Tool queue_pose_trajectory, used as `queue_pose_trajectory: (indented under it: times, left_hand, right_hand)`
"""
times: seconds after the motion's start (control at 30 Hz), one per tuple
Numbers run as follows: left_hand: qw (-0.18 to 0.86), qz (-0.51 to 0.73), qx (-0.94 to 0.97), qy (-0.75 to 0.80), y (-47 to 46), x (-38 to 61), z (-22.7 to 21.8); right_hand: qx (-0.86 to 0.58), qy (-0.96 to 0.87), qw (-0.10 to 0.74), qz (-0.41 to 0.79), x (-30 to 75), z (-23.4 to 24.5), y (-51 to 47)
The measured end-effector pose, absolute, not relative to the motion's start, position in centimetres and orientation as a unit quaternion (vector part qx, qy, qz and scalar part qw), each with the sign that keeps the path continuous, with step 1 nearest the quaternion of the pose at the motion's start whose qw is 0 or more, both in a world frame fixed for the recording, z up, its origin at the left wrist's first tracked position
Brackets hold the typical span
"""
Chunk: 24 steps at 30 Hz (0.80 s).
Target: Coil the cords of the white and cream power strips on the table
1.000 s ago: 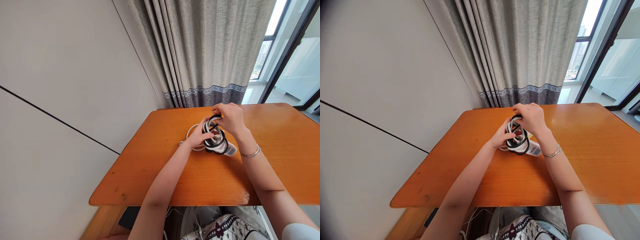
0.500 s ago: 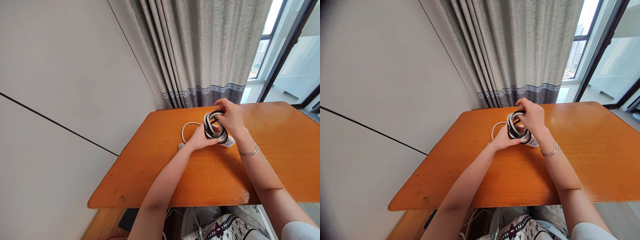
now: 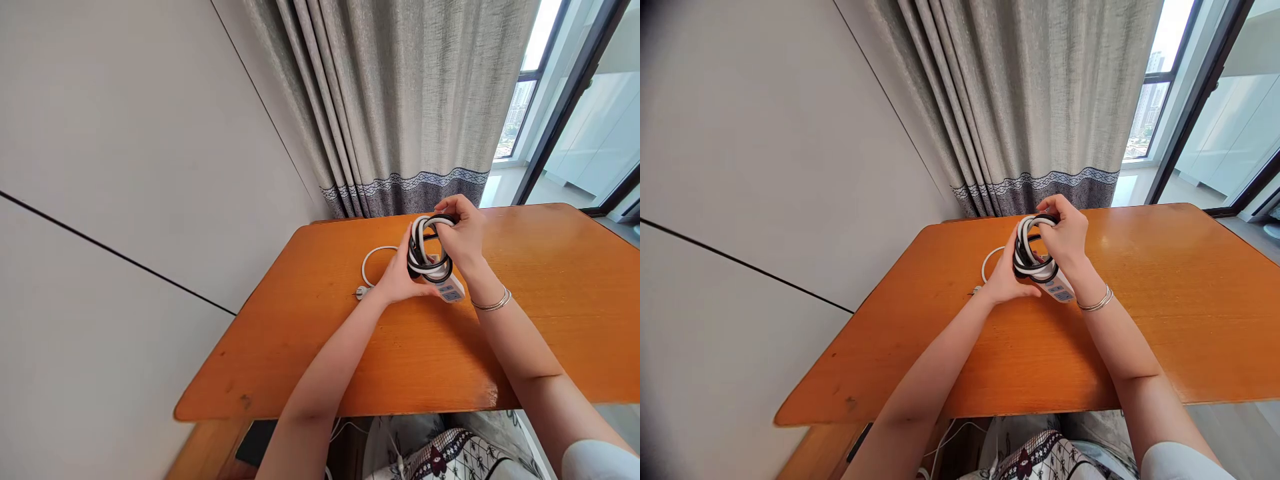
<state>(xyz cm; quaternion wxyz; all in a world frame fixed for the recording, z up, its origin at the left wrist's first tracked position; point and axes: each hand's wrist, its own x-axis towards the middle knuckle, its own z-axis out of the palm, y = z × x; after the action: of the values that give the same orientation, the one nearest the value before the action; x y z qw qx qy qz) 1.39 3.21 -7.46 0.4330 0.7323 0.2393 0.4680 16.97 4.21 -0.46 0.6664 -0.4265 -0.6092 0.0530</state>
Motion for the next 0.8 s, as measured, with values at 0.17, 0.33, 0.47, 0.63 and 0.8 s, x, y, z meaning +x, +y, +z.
queue_pose_trajectory:
  times: [0.17,0.33,0.47,0.63,0.8]
  left_hand:
    - [0.382,0.476,0.738,0.289,2.5,1.6,-6.9]
    - [0.425,0.47,0.727,0.262,2.3,1.1,-6.1]
    - [0.45,0.464,0.725,0.24,2.1,0.8,-5.3]
    - [0.429,0.471,0.735,0.232,2.0,0.6,-5.2]
    - [0.391,0.444,0.769,0.241,2.0,-0.2,-4.6]
  right_hand:
    - [-0.396,-0.609,0.683,0.073,16.7,-0.6,4.2]
    - [-0.368,-0.6,0.7,0.12,16.5,-0.5,4.3]
    - [-0.338,-0.609,0.698,0.168,16.2,-0.2,4.2]
    - [-0.337,-0.638,0.649,0.24,15.8,0.0,3.4]
    - [-0.336,-0.628,0.616,0.337,15.5,0.1,2.5]
